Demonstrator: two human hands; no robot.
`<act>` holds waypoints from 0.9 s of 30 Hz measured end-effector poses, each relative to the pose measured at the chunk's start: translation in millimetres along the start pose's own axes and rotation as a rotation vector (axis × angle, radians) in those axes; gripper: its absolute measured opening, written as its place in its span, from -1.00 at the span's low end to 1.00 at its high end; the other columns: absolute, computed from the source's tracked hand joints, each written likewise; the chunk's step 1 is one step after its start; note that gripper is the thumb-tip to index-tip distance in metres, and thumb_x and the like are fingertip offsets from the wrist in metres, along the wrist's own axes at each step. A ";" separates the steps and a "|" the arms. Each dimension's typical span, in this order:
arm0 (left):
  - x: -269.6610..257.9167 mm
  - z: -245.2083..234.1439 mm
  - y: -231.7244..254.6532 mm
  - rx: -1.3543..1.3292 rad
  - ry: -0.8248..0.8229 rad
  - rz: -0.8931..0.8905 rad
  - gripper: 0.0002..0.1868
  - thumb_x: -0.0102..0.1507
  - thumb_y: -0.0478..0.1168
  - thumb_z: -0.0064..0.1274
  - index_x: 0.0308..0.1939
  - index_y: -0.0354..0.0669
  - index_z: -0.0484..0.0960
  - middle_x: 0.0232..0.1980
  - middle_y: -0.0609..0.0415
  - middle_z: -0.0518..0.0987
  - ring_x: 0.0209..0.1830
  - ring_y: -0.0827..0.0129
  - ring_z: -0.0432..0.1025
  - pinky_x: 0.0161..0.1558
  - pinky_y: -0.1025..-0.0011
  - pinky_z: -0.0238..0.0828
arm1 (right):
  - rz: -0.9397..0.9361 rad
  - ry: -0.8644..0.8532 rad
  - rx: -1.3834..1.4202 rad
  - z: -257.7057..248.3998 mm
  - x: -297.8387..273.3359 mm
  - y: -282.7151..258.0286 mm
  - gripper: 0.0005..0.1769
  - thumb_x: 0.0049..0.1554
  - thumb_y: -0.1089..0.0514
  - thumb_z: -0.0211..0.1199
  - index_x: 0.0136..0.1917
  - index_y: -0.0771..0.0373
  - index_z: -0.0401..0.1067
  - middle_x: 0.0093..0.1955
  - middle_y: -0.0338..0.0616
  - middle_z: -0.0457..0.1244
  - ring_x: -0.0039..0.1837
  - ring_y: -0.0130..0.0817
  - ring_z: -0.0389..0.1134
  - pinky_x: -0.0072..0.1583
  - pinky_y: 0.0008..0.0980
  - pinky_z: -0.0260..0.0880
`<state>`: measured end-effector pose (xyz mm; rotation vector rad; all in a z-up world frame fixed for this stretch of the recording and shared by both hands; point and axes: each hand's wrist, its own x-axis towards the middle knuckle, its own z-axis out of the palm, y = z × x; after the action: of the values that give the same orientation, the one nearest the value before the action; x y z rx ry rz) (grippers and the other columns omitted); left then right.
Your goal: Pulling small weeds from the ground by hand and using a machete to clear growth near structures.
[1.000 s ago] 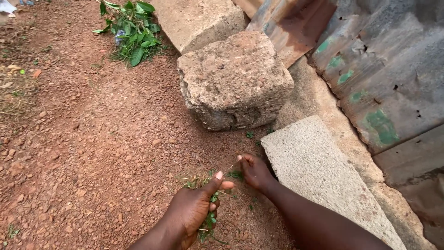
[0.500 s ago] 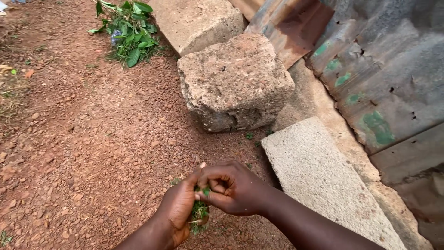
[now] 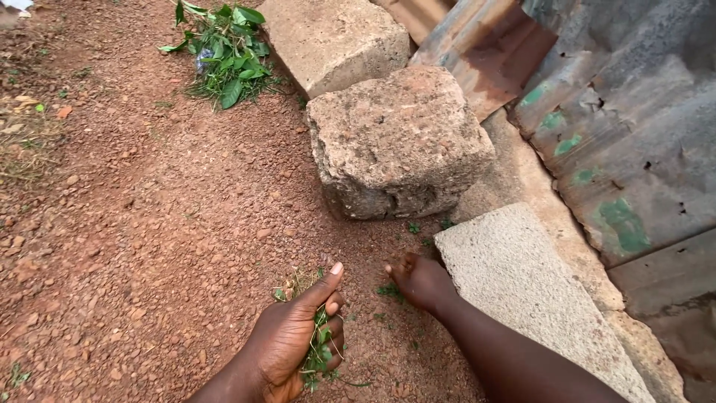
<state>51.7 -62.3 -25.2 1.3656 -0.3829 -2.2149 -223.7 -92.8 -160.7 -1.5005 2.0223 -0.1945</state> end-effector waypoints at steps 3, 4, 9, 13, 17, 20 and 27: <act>-10.5 -6.6 1.4 0.039 0.043 -0.014 -0.46 0.41 0.14 0.14 -0.46 -0.17 0.42 -0.67 0.14 0.21 -0.78 0.41 0.10 -0.70 0.38 0.02 | 0.073 -0.100 -0.476 22.6 -2.1 14.2 -0.29 0.26 -0.53 -0.11 0.10 0.15 0.38 -0.14 -0.12 0.37 -0.13 -0.18 0.41 0.00 -0.15 0.44; -13.3 -6.4 4.1 0.065 0.087 -0.022 -0.45 0.39 0.16 0.17 -0.45 -0.18 0.42 -0.66 0.13 0.21 -0.76 0.40 0.09 -0.69 0.38 0.00 | 0.107 -0.192 -0.641 23.7 -3.5 13.2 -0.21 0.26 -0.60 -0.16 0.15 0.14 0.35 -0.15 -0.14 0.37 -0.18 -0.22 0.40 -0.10 -0.18 0.43; -16.4 -12.8 4.2 0.064 0.116 -0.014 -0.45 0.38 0.15 0.19 -0.46 -0.18 0.42 -0.64 0.09 0.24 -0.77 0.37 0.10 -0.67 0.35 0.00 | 0.130 -0.154 -0.596 39.5 -0.4 8.1 -0.16 0.29 -0.56 -0.28 0.17 0.24 0.35 -0.10 -0.05 0.37 -0.19 -0.20 0.39 -0.12 -0.19 0.47; -15.2 -20.7 -0.2 0.118 0.141 -0.015 -0.44 0.35 0.15 0.23 -0.47 -0.22 0.45 -0.63 0.02 0.29 -0.78 0.32 0.12 -0.66 0.32 0.02 | 0.138 -0.124 -0.632 63.8 8.7 17.5 -0.04 0.27 -0.63 -0.39 0.15 0.30 0.32 -0.18 -0.06 0.32 -0.32 -0.32 0.32 -0.29 -0.34 0.40; -13.9 -22.9 2.5 0.160 0.139 -0.033 -0.43 0.35 0.16 0.22 -0.48 -0.22 0.44 -0.63 -0.01 0.31 -0.74 0.27 0.20 -0.60 0.26 0.13 | 0.100 -0.074 -0.585 69.5 9.7 14.0 -0.31 0.39 -0.35 -0.31 0.26 0.32 0.21 -0.10 0.04 0.38 -0.24 -0.16 0.43 -0.22 -0.21 0.52; -12.9 -24.4 0.9 0.195 0.161 -0.022 -0.40 0.34 0.15 0.24 -0.52 -0.22 0.41 -0.62 -0.02 0.30 -0.70 0.20 0.22 -0.53 0.22 0.15 | 0.192 -0.150 -0.427 63.6 4.6 -2.5 -0.57 0.40 0.02 -0.37 0.31 0.18 0.24 -0.09 -0.01 0.35 -0.16 -0.19 0.42 -0.11 -0.09 0.54; 8.5 -41.0 -13.0 0.147 0.139 -0.074 -0.49 0.41 0.12 0.14 -0.41 -0.23 0.50 -0.60 0.04 0.31 -0.76 0.29 0.19 -0.65 0.28 0.16 | 0.052 -0.171 0.225 34.1 8.5 -3.7 -0.70 0.41 -0.04 -0.11 -0.04 0.08 0.36 -0.28 -0.26 0.22 -0.35 -0.43 0.11 -0.24 -0.32 0.16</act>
<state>81.5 -55.2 -56.5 1.6260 -0.4591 -2.1704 -203.6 -93.9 -189.7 -1.2797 1.8358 -0.2545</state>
